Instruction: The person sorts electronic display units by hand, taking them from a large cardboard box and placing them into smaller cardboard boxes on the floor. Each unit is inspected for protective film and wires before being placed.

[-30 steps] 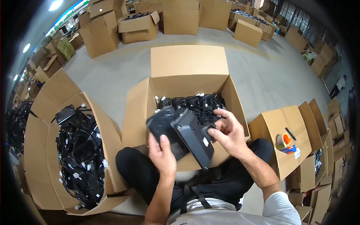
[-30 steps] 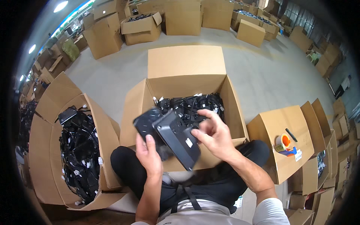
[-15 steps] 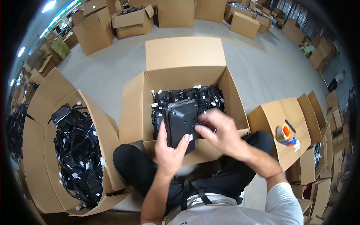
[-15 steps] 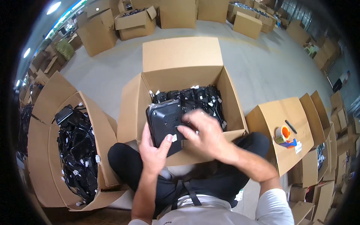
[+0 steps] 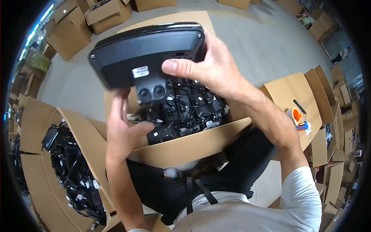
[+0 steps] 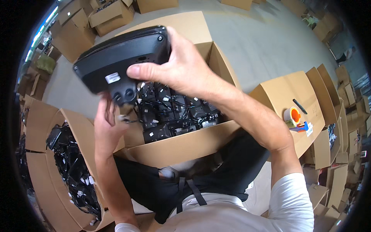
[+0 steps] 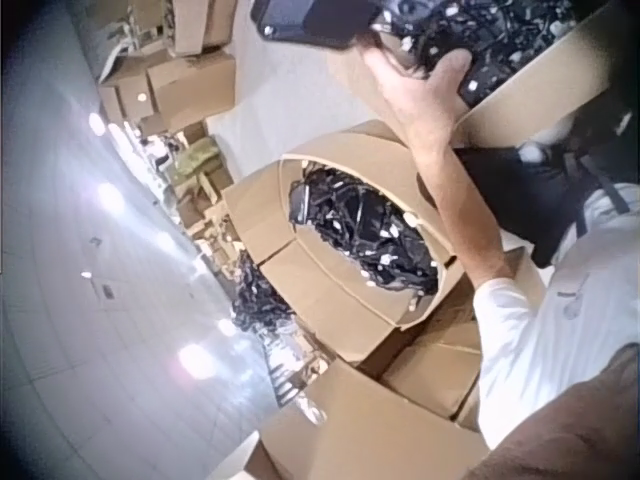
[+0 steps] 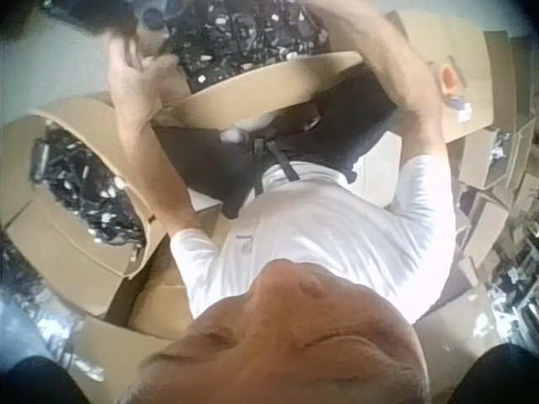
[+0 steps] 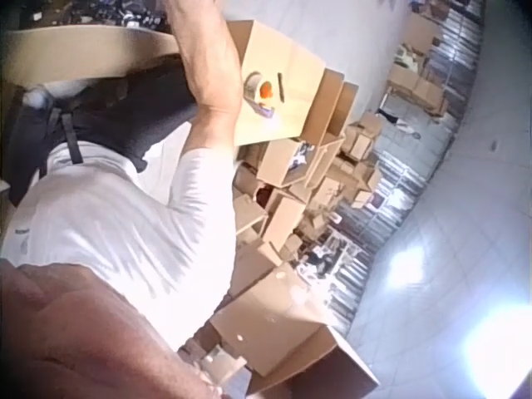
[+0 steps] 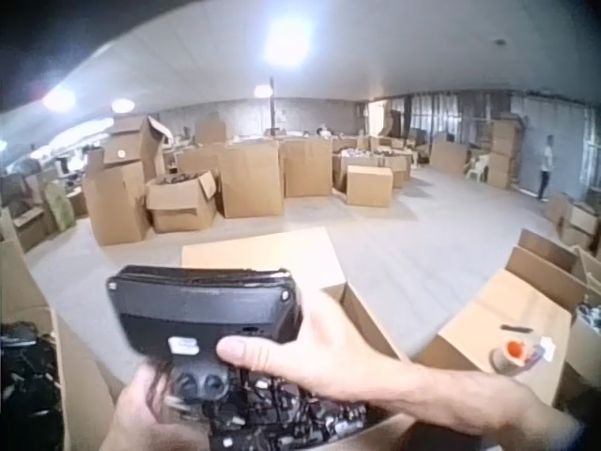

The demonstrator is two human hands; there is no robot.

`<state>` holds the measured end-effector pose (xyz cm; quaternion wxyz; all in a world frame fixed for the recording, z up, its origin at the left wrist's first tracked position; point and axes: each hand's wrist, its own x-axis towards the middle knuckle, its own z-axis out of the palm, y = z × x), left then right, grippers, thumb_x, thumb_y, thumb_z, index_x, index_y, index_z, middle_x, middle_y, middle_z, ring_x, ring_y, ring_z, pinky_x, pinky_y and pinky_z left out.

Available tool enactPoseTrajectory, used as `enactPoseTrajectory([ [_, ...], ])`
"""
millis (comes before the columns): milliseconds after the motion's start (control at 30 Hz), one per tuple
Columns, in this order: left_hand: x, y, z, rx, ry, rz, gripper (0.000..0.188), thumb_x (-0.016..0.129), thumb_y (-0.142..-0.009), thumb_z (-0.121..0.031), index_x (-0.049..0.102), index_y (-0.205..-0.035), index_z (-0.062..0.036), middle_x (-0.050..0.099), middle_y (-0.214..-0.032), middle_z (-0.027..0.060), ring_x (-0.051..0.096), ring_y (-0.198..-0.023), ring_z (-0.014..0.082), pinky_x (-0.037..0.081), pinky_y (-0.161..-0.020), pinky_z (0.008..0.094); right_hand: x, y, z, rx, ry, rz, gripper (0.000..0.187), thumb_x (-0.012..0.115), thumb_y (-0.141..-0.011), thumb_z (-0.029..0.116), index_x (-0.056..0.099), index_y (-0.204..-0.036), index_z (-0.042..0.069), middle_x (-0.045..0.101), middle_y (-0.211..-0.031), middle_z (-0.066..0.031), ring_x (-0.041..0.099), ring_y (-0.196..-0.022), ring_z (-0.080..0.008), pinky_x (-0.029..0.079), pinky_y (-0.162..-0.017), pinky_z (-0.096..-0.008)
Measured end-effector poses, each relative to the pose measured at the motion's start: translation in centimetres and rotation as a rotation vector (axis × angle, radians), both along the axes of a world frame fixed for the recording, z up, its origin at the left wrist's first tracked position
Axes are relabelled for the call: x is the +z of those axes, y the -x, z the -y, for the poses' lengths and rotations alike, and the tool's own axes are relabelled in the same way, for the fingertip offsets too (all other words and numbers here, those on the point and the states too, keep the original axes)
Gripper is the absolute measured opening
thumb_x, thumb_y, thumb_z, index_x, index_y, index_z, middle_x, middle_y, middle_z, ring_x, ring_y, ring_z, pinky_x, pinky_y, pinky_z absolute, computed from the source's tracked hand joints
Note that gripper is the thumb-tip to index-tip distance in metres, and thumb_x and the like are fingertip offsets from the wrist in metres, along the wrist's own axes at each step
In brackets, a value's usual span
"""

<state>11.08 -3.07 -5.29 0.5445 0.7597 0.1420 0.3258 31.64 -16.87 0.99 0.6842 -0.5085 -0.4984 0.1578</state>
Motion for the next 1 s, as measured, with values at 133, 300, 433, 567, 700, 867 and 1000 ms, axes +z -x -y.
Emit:
enactPoseTrajectory([
  [133,-0.8,1.3,-2.7,0.274,0.046,-0.12,0.062,0.071,-0.086,-0.003,0.046,-0.143,0.0058,0.052,-0.142,0.0196,0.049,-0.135,0.0274,0.038,-0.113,0.0365,-1.1,-4.7,1.3,-0.229,0.41,0.733,0.064,0.089,-0.072,0.023,0.053,-0.117,-0.004,0.067,-0.102,-0.0184,0.068,-0.095,-0.0264,0.054,-0.086,-0.0383],
  [300,-4.0,2.6,-5.6,0.641,0.274,-0.211,0.035,0.064,-0.099,-0.017,0.061,-0.125,0.0069,0.069,-0.11,0.0085,0.064,-0.1,0.0105,0.051,-0.089,0.0237,-9.1,-6.6,1.5,0.036,1.036,0.485,0.07,0.088,-0.076,0.02,0.049,-0.129,-0.002,0.067,-0.11,-0.0158,0.063,-0.105,-0.0221,0.05,-0.096,-0.035],
  [433,-6.7,1.0,-6.0,0.532,0.215,-0.221,0.032,0.068,-0.096,-0.014,0.063,-0.12,0.0069,0.069,-0.102,0.0055,0.063,-0.094,0.0092,0.051,-0.085,0.0227,-24.4,-8.5,2.6,0.104,1.307,-0.436,0.063,0.09,-0.074,0.033,0.063,-0.122,0.001,0.069,-0.112,-0.0098,0.064,-0.104,-0.0218,0.05,-0.095,-0.0368],
  [567,-7.4,1.5,-6.5,0.542,0.194,-0.194,0.028,0.069,-0.094,-0.012,0.066,-0.117,0.0042,0.069,-0.1,0.0059,0.064,-0.091,0.0115,0.052,-0.084,0.0256,-33.9,-6.5,3.4,0.375,1.409,-0.733,0.072,0.088,-0.075,0.038,0.058,-0.13,0.003,0.067,-0.118,-0.0082,0.06,-0.113,-0.022,0.047,-0.096,-0.0376],
  [700,-7.6,1.4,-6.3,0.521,0.13,-0.156,0.028,0.071,-0.091,-0.015,0.067,-0.114,0.0018,0.071,-0.094,0.0081,0.066,-0.087,0.0147,0.053,-0.082,0.0297,-37.3,-6.9,4.9,0.404,1.505,-0.533,0.096,0.084,-0.078,0.046,0.038,-0.144,-0.008,0.054,-0.135,-0.0199,0.048,-0.129,-0.0317,0.036,-0.111,-0.0421],
  [867,-6.1,1.2,-5.8,0.418,0.131,-0.168,0.03,0.067,-0.096,-0.02,0.065,-0.117,0.0016,0.073,-0.103,0.0132,0.069,-0.094,0.0187,0.055,-0.087,0.0326,-37.6,-8.1,5.1,0.474,1.691,-0.103,0.079,0.067,-0.09,0.057,0.051,-0.139,-0.004,0.06,-0.13,-0.0151,0.052,-0.122,-0.0241,0.041,-0.105,-0.0394],
  [1000,-6.2,4.4,-3.2,0.448,-0.074,-0.114,0.027,0.069,-0.09,-0.013,0.066,-0.113,0.0025,0.072,-0.095,0.0156,0.069,-0.087,0.0228,0.054,-0.081,0.0323,-35.7,-6.5,4.6,0.546,1.595,0.134,0.081,0.06,-0.094,0.057,0.05,-0.138,-0.01,0.062,-0.13,-0.0188,0.055,-0.12,-0.0276,0.044,-0.101,-0.0387],
])
